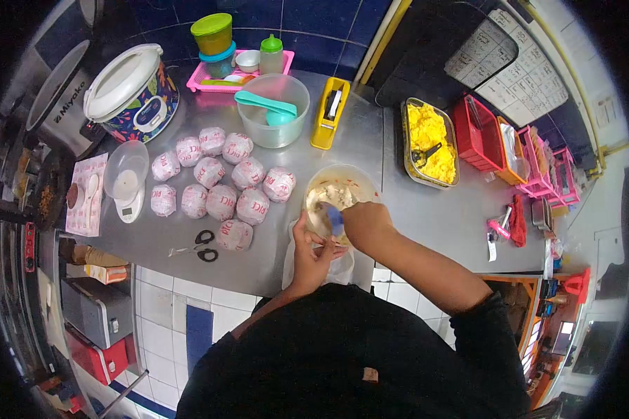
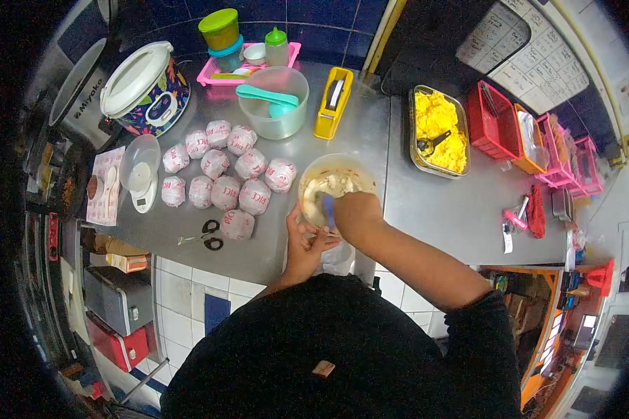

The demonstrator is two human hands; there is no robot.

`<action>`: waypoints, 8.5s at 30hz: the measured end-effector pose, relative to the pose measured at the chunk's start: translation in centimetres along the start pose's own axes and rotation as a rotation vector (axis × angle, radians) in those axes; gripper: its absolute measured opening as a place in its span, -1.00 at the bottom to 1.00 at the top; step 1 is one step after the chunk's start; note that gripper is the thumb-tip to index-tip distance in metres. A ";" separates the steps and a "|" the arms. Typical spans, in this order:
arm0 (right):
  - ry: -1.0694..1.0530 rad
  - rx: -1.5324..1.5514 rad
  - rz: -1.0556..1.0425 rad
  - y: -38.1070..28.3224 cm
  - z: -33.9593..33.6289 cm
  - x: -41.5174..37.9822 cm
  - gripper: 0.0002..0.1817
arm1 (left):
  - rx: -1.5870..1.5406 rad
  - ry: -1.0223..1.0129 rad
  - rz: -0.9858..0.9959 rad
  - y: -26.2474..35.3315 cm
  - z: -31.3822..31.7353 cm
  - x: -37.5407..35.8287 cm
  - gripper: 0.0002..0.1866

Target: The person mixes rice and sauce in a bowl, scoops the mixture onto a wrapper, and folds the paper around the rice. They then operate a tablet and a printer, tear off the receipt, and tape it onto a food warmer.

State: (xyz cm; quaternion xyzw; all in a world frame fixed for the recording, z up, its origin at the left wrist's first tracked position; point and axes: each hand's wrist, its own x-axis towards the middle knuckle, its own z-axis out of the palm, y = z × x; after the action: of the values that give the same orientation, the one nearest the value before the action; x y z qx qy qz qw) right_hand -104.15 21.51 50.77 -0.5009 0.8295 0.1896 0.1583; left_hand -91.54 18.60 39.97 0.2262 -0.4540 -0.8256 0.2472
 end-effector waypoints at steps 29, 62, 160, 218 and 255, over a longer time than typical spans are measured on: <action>0.005 -0.071 0.159 3.3 -2.2 1.5 -0.82 | 0.037 -0.005 -0.032 -0.1 0.1 -0.2 -0.22; 0.939 0.699 0.767 -0.7 1.2 -6.8 -0.61 | 1.764 0.138 0.114 15.6 -19.1 46.0 -0.62; 1.020 1.109 0.317 2.1 7.2 -5.4 -0.67 | 0.456 0.011 -0.324 6.9 -0.5 1.8 -0.76; -0.324 1.610 0.014 7.2 3.3 -1.4 -0.75 | -0.046 -0.086 -0.700 3.1 1.3 0.9 -0.66; -0.111 1.626 0.070 4.4 5.6 -1.4 -0.78 | -0.005 -0.128 -0.486 3.4 1.9 0.8 -0.63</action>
State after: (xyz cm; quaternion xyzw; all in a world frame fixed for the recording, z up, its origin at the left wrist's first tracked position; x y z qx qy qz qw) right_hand -107.02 27.14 47.18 -0.1932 0.7140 -0.4421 0.5073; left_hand -92.62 17.79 43.68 0.2752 -0.3988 -0.8747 0.0124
